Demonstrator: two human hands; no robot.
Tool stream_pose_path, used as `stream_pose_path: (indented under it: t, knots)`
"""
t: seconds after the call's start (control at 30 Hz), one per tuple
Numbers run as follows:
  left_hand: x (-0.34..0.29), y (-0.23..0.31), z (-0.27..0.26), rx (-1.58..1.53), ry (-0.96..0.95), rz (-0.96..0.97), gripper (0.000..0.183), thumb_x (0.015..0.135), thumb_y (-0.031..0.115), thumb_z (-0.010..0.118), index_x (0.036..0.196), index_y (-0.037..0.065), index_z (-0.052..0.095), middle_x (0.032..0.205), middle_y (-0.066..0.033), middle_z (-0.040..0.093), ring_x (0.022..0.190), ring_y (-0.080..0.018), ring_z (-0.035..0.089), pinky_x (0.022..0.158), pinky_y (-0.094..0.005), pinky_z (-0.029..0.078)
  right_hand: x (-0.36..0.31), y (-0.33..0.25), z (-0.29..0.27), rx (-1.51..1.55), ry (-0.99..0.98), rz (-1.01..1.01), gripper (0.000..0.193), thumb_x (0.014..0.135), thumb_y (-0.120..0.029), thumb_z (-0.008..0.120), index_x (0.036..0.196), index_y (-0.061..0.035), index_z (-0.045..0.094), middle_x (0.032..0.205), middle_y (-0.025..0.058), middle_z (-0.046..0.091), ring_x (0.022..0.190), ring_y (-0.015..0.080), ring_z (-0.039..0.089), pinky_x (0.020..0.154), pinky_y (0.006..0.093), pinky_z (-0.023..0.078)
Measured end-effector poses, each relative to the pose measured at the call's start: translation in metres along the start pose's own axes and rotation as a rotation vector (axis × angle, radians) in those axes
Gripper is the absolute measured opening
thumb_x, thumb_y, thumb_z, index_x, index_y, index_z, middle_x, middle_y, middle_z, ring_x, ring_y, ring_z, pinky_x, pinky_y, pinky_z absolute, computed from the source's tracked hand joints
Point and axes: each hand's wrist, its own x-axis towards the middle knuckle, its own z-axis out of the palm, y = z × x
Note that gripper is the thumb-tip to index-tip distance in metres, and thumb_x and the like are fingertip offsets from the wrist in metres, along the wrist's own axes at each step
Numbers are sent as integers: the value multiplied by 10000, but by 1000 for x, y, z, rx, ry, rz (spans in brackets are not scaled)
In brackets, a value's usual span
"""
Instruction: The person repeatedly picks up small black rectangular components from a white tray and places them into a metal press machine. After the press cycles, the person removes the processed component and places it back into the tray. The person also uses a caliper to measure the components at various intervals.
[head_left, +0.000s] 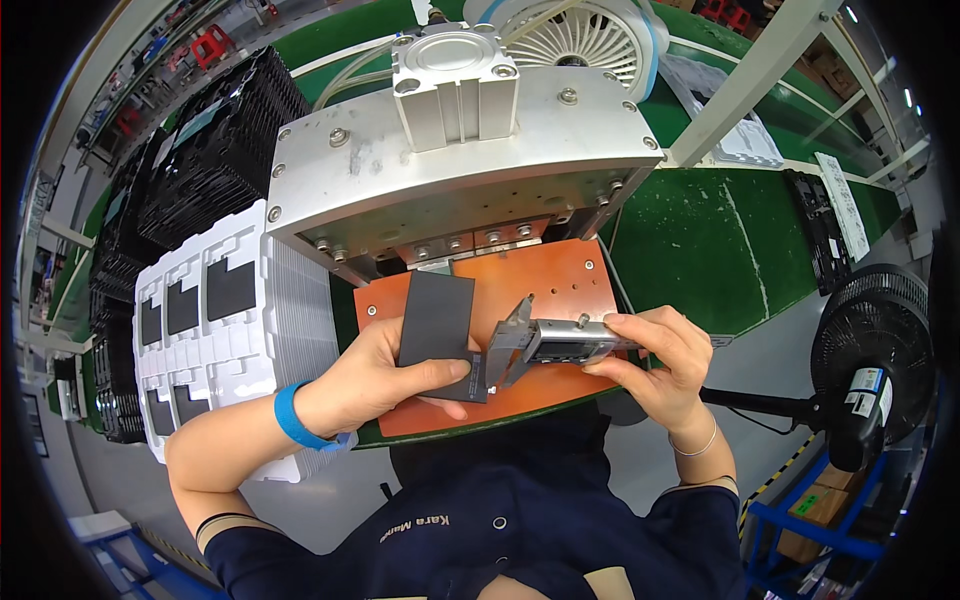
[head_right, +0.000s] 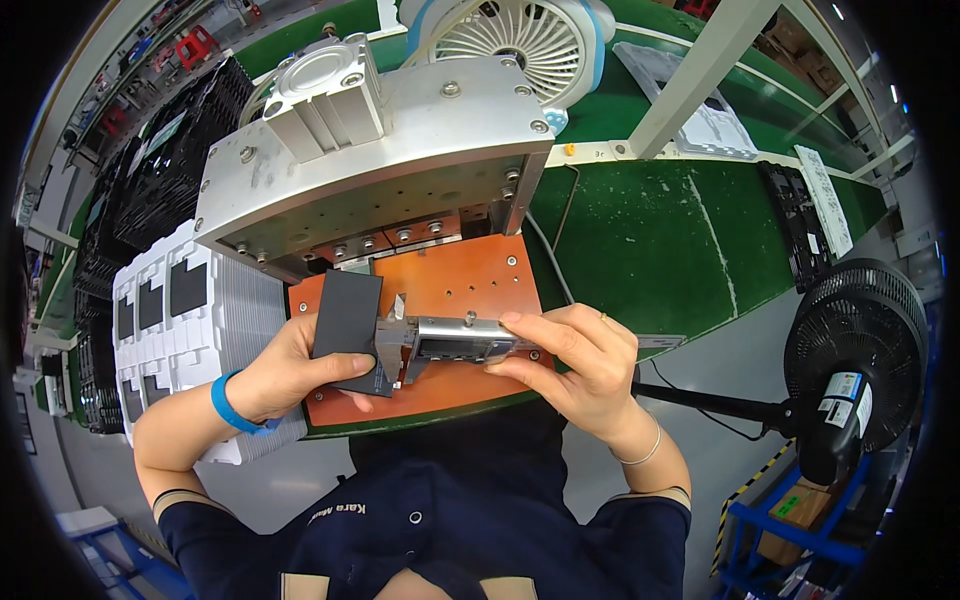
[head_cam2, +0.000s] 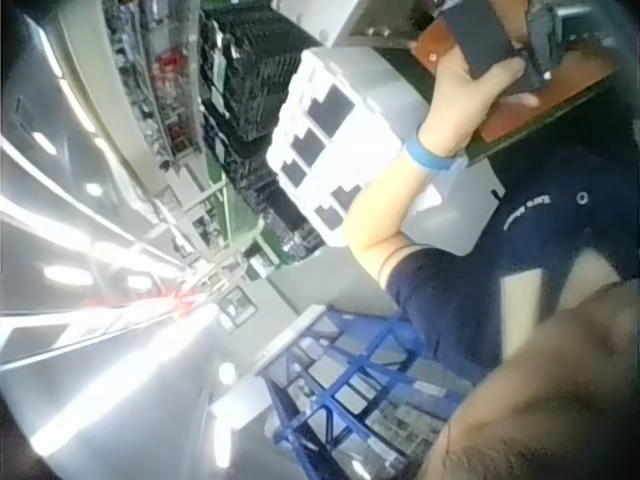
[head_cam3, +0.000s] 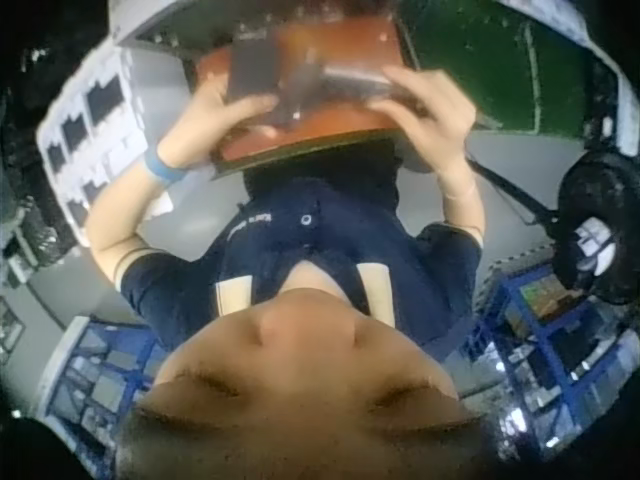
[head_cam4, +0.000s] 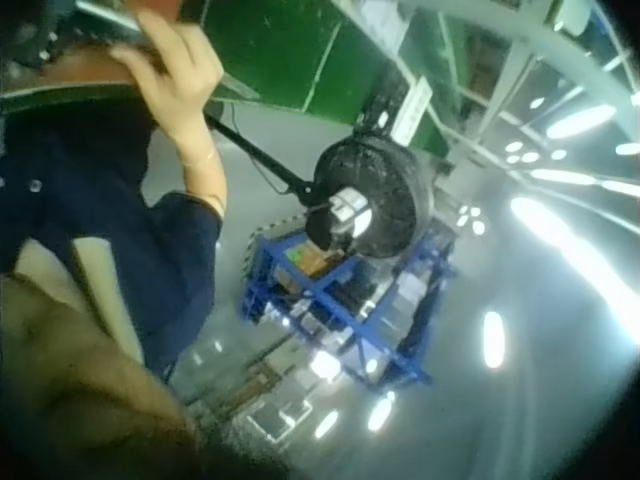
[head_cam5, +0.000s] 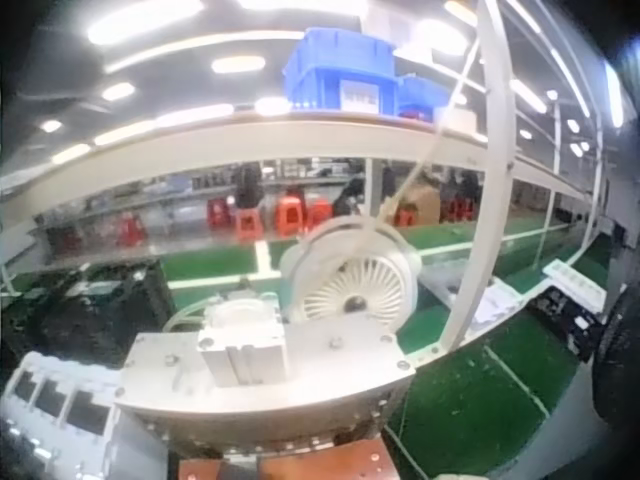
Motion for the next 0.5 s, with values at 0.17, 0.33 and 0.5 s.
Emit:
stream_pose_path:
  t: [0.17,0.33,0.5]
  knots:
    - [0,-1,0,4,7,9,256,937,86,645,1155,-41,603,1080,-122,656,910,-184,682,745,-306,628,0,0,3,16,-8,2,453,642,-228,881,1035,-66,723,808,46,693,605,144,614,514,249,476]
    - [0,-2,-1,10,-1,4,262,935,86,646,1159,-43,602,1089,-120,652,923,-179,676,743,-305,631,0,1,4,33,-3,-7,457,644,-224,880,1041,-64,722,813,49,695,606,141,621,507,244,480]
    - [2,0,0,14,7,-11,273,935,93,645,1166,-47,600,1101,-119,650,929,-179,676,751,-304,631,0,4,3,34,-2,-2,455,650,-224,878,1045,-62,721,814,51,695,604,140,621,508,245,483]
